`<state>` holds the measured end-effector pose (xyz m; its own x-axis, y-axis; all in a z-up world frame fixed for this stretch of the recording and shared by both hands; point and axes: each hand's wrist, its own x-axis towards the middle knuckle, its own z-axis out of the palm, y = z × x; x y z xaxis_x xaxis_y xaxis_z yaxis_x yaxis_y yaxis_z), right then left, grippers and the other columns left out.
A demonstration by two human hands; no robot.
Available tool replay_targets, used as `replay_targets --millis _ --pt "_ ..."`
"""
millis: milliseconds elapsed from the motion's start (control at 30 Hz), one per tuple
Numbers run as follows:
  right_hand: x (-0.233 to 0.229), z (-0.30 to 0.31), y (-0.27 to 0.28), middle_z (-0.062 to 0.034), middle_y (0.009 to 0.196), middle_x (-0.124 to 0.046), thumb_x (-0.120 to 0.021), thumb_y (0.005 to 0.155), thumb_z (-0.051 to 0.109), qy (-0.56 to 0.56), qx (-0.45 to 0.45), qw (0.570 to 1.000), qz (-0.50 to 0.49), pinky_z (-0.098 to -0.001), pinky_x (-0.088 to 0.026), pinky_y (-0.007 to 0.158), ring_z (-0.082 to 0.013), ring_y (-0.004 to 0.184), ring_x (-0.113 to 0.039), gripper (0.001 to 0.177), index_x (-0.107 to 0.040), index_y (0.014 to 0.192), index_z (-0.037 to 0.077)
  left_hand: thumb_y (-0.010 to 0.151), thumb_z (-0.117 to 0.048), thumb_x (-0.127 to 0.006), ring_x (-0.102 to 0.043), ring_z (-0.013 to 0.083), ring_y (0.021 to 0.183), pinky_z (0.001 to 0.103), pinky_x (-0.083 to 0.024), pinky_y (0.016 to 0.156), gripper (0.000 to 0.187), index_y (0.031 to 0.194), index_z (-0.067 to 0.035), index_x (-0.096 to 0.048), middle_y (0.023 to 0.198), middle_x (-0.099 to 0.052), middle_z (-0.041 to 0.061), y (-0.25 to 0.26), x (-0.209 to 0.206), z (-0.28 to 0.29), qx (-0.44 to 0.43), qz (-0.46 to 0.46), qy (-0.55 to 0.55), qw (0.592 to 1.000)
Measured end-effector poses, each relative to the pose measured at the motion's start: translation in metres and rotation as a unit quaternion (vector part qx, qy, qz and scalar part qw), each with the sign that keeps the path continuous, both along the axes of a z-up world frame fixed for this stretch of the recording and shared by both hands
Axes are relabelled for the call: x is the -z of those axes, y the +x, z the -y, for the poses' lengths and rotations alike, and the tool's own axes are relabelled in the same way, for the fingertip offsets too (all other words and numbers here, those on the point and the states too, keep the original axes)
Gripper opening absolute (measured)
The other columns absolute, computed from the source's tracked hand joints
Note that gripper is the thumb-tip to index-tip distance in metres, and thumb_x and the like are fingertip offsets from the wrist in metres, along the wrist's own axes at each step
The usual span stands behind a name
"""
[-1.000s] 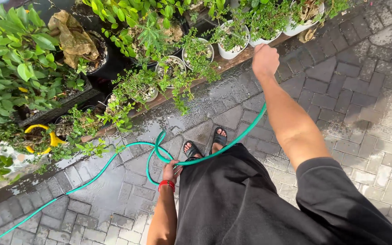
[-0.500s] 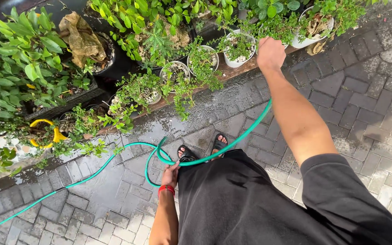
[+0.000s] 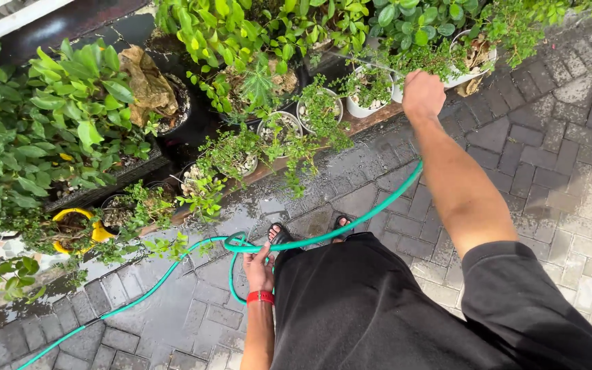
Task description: Watering potted plants with a garden hose.
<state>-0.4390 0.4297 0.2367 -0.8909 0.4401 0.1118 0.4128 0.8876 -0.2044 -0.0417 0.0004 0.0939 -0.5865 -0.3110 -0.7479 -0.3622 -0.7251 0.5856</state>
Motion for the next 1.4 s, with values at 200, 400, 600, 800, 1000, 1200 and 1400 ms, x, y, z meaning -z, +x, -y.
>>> replay_targets --millis 200,400,600,800,1000,1200,1400 --pt "-0.009 0.021 0.006 -0.0287 0.09 -0.071 -0.047 0.107 0.033 0.031 0.0 0.999 -0.015 -0.0549 -0.057 0.075 -0.048 0.085 -0.07 0.05 -0.077 0.087 -0.002 0.08 -0.009 -0.086 -0.058 0.0068 0.076 0.028 -0.046 0.062 0.034 0.088 -0.02 -0.054 0.084 -0.06 -0.009 -0.021 -0.063 0.001 0.019 0.025 -0.078 0.996" --pt "-0.015 0.032 0.013 -0.0289 0.087 -0.071 -0.048 0.106 0.033 0.069 -0.002 0.997 -0.019 -0.0541 -0.058 0.072 -0.0478 0.081 -0.071 0.051 -0.077 0.084 -0.003 0.079 -0.012 -0.086 -0.06 0.0044 0.073 0.023 -0.042 0.055 0.031 0.088 -0.019 -0.058 0.085 -0.067 -0.008 -0.045 -0.124 0.014 0.03 0.019 -0.09 0.995" --pt "-0.019 0.031 0.018 -0.029 0.085 -0.071 -0.048 0.107 0.032 0.076 -0.005 0.997 -0.018 -0.0534 -0.058 0.072 -0.0469 0.079 -0.071 0.05 -0.076 0.084 -0.003 0.08 -0.012 -0.085 -0.064 0.0034 0.079 0.022 -0.04 0.056 0.025 0.089 -0.02 -0.063 0.094 -0.076 -0.006 -0.061 -0.164 0.012 0.046 0.019 -0.038 0.998" --pt "-0.014 0.02 0.016 -0.0284 0.083 -0.071 -0.05 0.107 0.032 0.074 0.003 0.996 -0.049 -0.0534 -0.058 0.07 -0.0465 0.076 -0.071 0.048 -0.076 0.083 -0.001 0.081 -0.012 -0.085 -0.065 0.0041 0.081 0.024 -0.046 0.061 0.026 0.089 -0.02 -0.062 0.092 -0.073 -0.007 -0.058 -0.163 -0.002 -0.019 -0.018 -0.016 1.0" --pt "-0.012 0.019 0.011 -0.0298 0.086 -0.071 -0.049 0.106 0.033 0.068 0.002 0.997 -0.029 -0.054 -0.058 0.07 -0.0466 0.081 -0.071 0.049 -0.075 0.084 -0.002 0.084 -0.008 -0.082 -0.064 0.0073 0.075 0.025 -0.051 0.062 0.024 0.09 -0.017 -0.06 0.085 -0.067 -0.004 -0.056 -0.163 -0.01 -0.051 -0.059 -0.012 0.997" --pt "-0.006 0.01 0.011 -0.0305 0.089 -0.071 -0.049 0.106 0.032 0.04 -0.026 0.999 -0.027 -0.0549 -0.057 0.074 -0.0477 0.082 -0.071 0.049 -0.075 0.084 -0.003 0.089 -0.004 -0.078 -0.065 0.0091 0.076 0.026 -0.054 0.063 0.021 0.091 -0.014 -0.06 0.087 -0.067 -0.002 -0.053 -0.165 -0.034 -0.074 -0.103 0.004 0.992" --pt "0.002 0.0 0.017 -0.0309 0.089 -0.07 -0.047 0.106 0.033 -0.005 -0.039 0.999 -0.026 -0.0565 -0.056 0.076 -0.0501 0.084 -0.069 0.05 -0.075 0.086 -0.003 0.09 -0.001 -0.075 -0.067 0.01 0.082 0.027 -0.055 0.066 0.019 0.092 -0.013 -0.06 0.091 -0.068 -0.002 -0.053 -0.175 -0.06 -0.103 -0.126 -0.003 0.987"
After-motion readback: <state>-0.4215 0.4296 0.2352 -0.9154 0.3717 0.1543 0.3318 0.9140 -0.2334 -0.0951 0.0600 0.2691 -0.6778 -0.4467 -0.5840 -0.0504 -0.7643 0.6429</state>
